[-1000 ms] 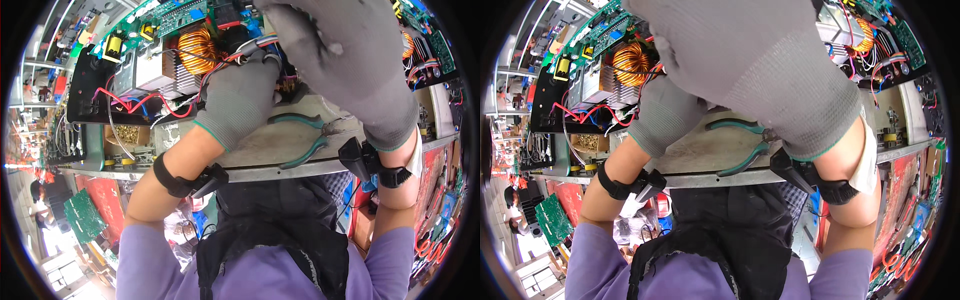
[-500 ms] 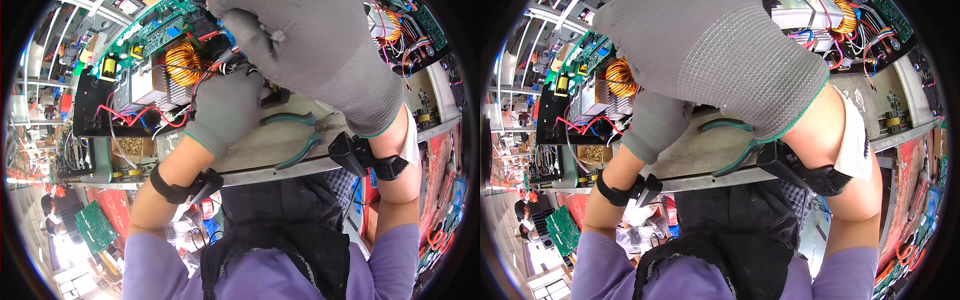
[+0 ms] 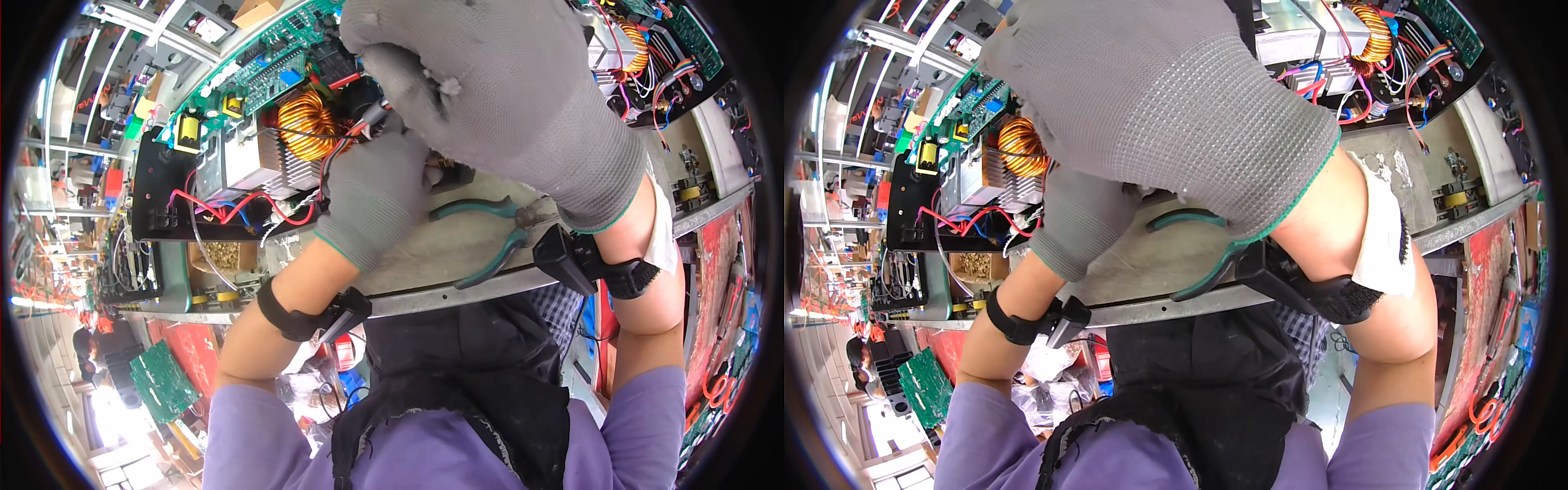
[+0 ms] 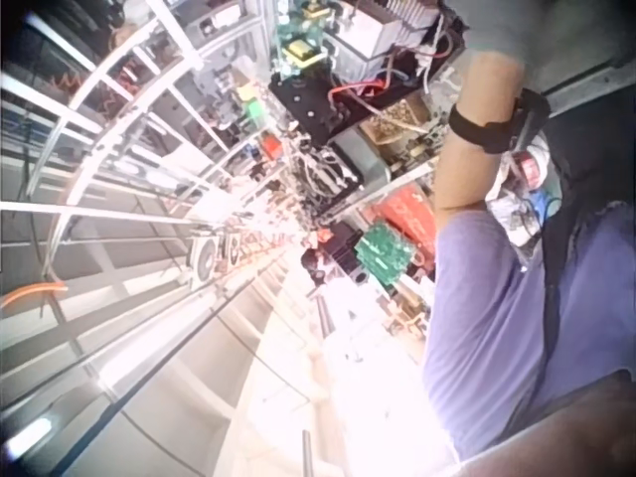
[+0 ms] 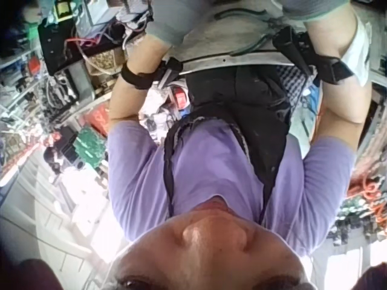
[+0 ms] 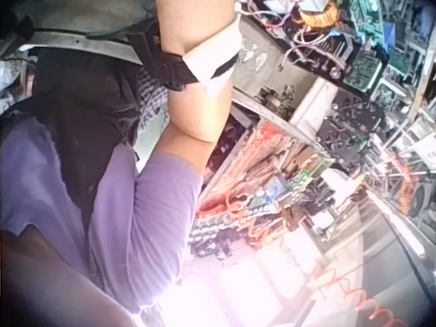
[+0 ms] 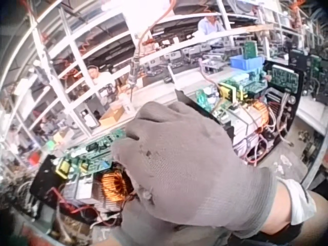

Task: Assembling and wiring solar power inverter components on a factory assembly line.

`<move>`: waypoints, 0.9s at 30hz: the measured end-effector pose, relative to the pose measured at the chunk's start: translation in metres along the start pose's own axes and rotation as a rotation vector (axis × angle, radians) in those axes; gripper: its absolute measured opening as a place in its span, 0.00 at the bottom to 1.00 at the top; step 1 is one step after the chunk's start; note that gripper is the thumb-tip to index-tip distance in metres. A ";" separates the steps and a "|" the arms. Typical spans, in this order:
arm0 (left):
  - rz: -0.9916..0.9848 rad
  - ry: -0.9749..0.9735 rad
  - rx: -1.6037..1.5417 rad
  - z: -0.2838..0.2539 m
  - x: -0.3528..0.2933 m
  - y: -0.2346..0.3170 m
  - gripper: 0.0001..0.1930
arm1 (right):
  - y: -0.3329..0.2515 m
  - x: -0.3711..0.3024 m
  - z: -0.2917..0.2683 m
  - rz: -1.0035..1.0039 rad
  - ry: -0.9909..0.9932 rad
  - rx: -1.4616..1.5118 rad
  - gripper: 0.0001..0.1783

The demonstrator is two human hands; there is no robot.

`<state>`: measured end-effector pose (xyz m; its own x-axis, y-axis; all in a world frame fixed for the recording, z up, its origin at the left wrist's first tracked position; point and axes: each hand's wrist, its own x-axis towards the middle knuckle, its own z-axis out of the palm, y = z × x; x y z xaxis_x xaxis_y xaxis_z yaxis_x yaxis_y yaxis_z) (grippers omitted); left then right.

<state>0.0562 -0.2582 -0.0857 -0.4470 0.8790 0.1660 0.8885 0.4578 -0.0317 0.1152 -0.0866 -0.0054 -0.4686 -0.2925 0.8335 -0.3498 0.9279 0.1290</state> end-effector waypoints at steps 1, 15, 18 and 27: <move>0.015 0.053 -0.032 0.000 0.000 0.000 0.14 | 0.001 0.001 0.000 0.004 0.020 0.023 0.11; 0.019 -0.101 0.001 -0.016 0.003 -0.003 0.13 | -0.006 0.014 -0.006 0.061 -0.037 0.072 0.05; 0.015 -0.170 -0.002 -0.020 0.004 -0.002 0.13 | -0.004 0.013 -0.007 0.063 -0.011 0.024 0.03; 0.099 -0.076 -0.096 -0.005 0.042 0.032 0.13 | 0.031 -0.014 -0.026 0.062 0.078 0.138 0.02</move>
<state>0.0662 -0.2072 -0.0746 -0.3599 0.9285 0.0913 0.9329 0.3566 0.0510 0.1320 -0.0482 0.0013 -0.4303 -0.2115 0.8775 -0.4327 0.9015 0.0051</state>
